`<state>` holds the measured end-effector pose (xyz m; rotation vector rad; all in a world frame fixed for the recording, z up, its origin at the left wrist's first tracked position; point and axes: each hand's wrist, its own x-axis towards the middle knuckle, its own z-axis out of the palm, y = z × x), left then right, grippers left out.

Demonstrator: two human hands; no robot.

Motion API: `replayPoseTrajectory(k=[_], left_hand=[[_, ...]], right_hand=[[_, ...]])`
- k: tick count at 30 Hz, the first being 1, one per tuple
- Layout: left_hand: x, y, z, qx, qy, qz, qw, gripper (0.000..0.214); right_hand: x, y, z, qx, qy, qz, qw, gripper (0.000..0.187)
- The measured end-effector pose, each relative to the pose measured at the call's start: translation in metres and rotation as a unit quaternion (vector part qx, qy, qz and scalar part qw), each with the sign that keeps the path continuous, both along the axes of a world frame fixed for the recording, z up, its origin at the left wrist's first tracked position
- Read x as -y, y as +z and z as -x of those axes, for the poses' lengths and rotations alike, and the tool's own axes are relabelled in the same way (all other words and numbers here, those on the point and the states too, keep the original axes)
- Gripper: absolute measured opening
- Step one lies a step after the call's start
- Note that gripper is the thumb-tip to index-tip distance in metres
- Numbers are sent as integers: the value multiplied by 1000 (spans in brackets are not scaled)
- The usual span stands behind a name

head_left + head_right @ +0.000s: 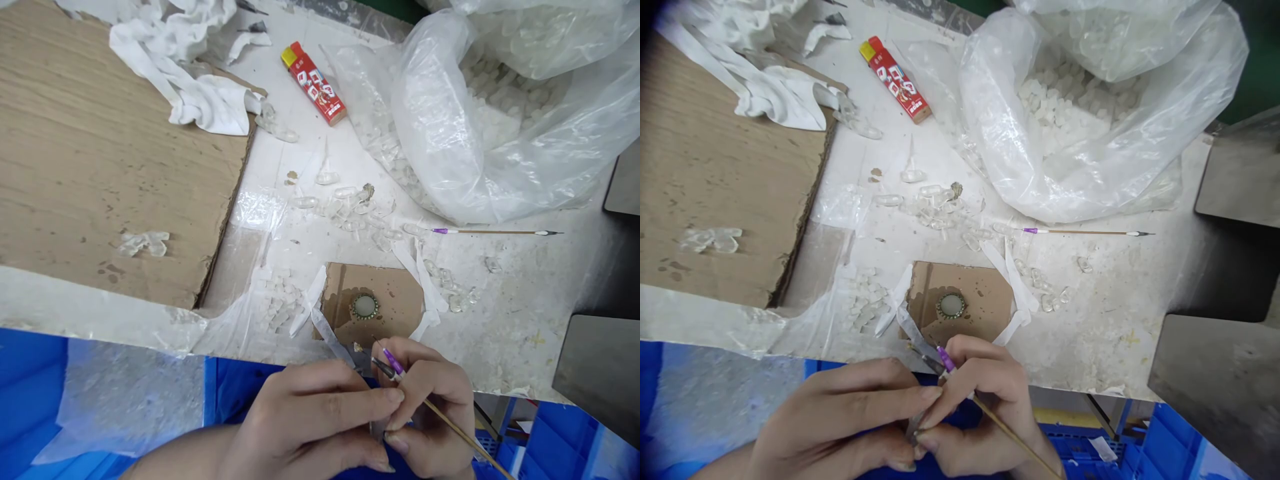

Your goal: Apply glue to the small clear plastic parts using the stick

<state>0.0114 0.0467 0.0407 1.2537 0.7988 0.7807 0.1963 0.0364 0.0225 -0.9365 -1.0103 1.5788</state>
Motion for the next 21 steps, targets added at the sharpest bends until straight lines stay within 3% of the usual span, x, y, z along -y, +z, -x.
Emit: replayPoseTrajectory(k=[7,16,21], left_hand=[[2,1,1,-15,-7,-14,1000,48],[-1,3,3,-22,-36,-12,999,50],[8,-3,-4,-44,-3,-62,997,39]], right_hand=[[1,1,-1,16,1,2,1000,17],[-3,8,1,55,-5,7,998,31],[0,7,-1,61,0,8,998,31]])
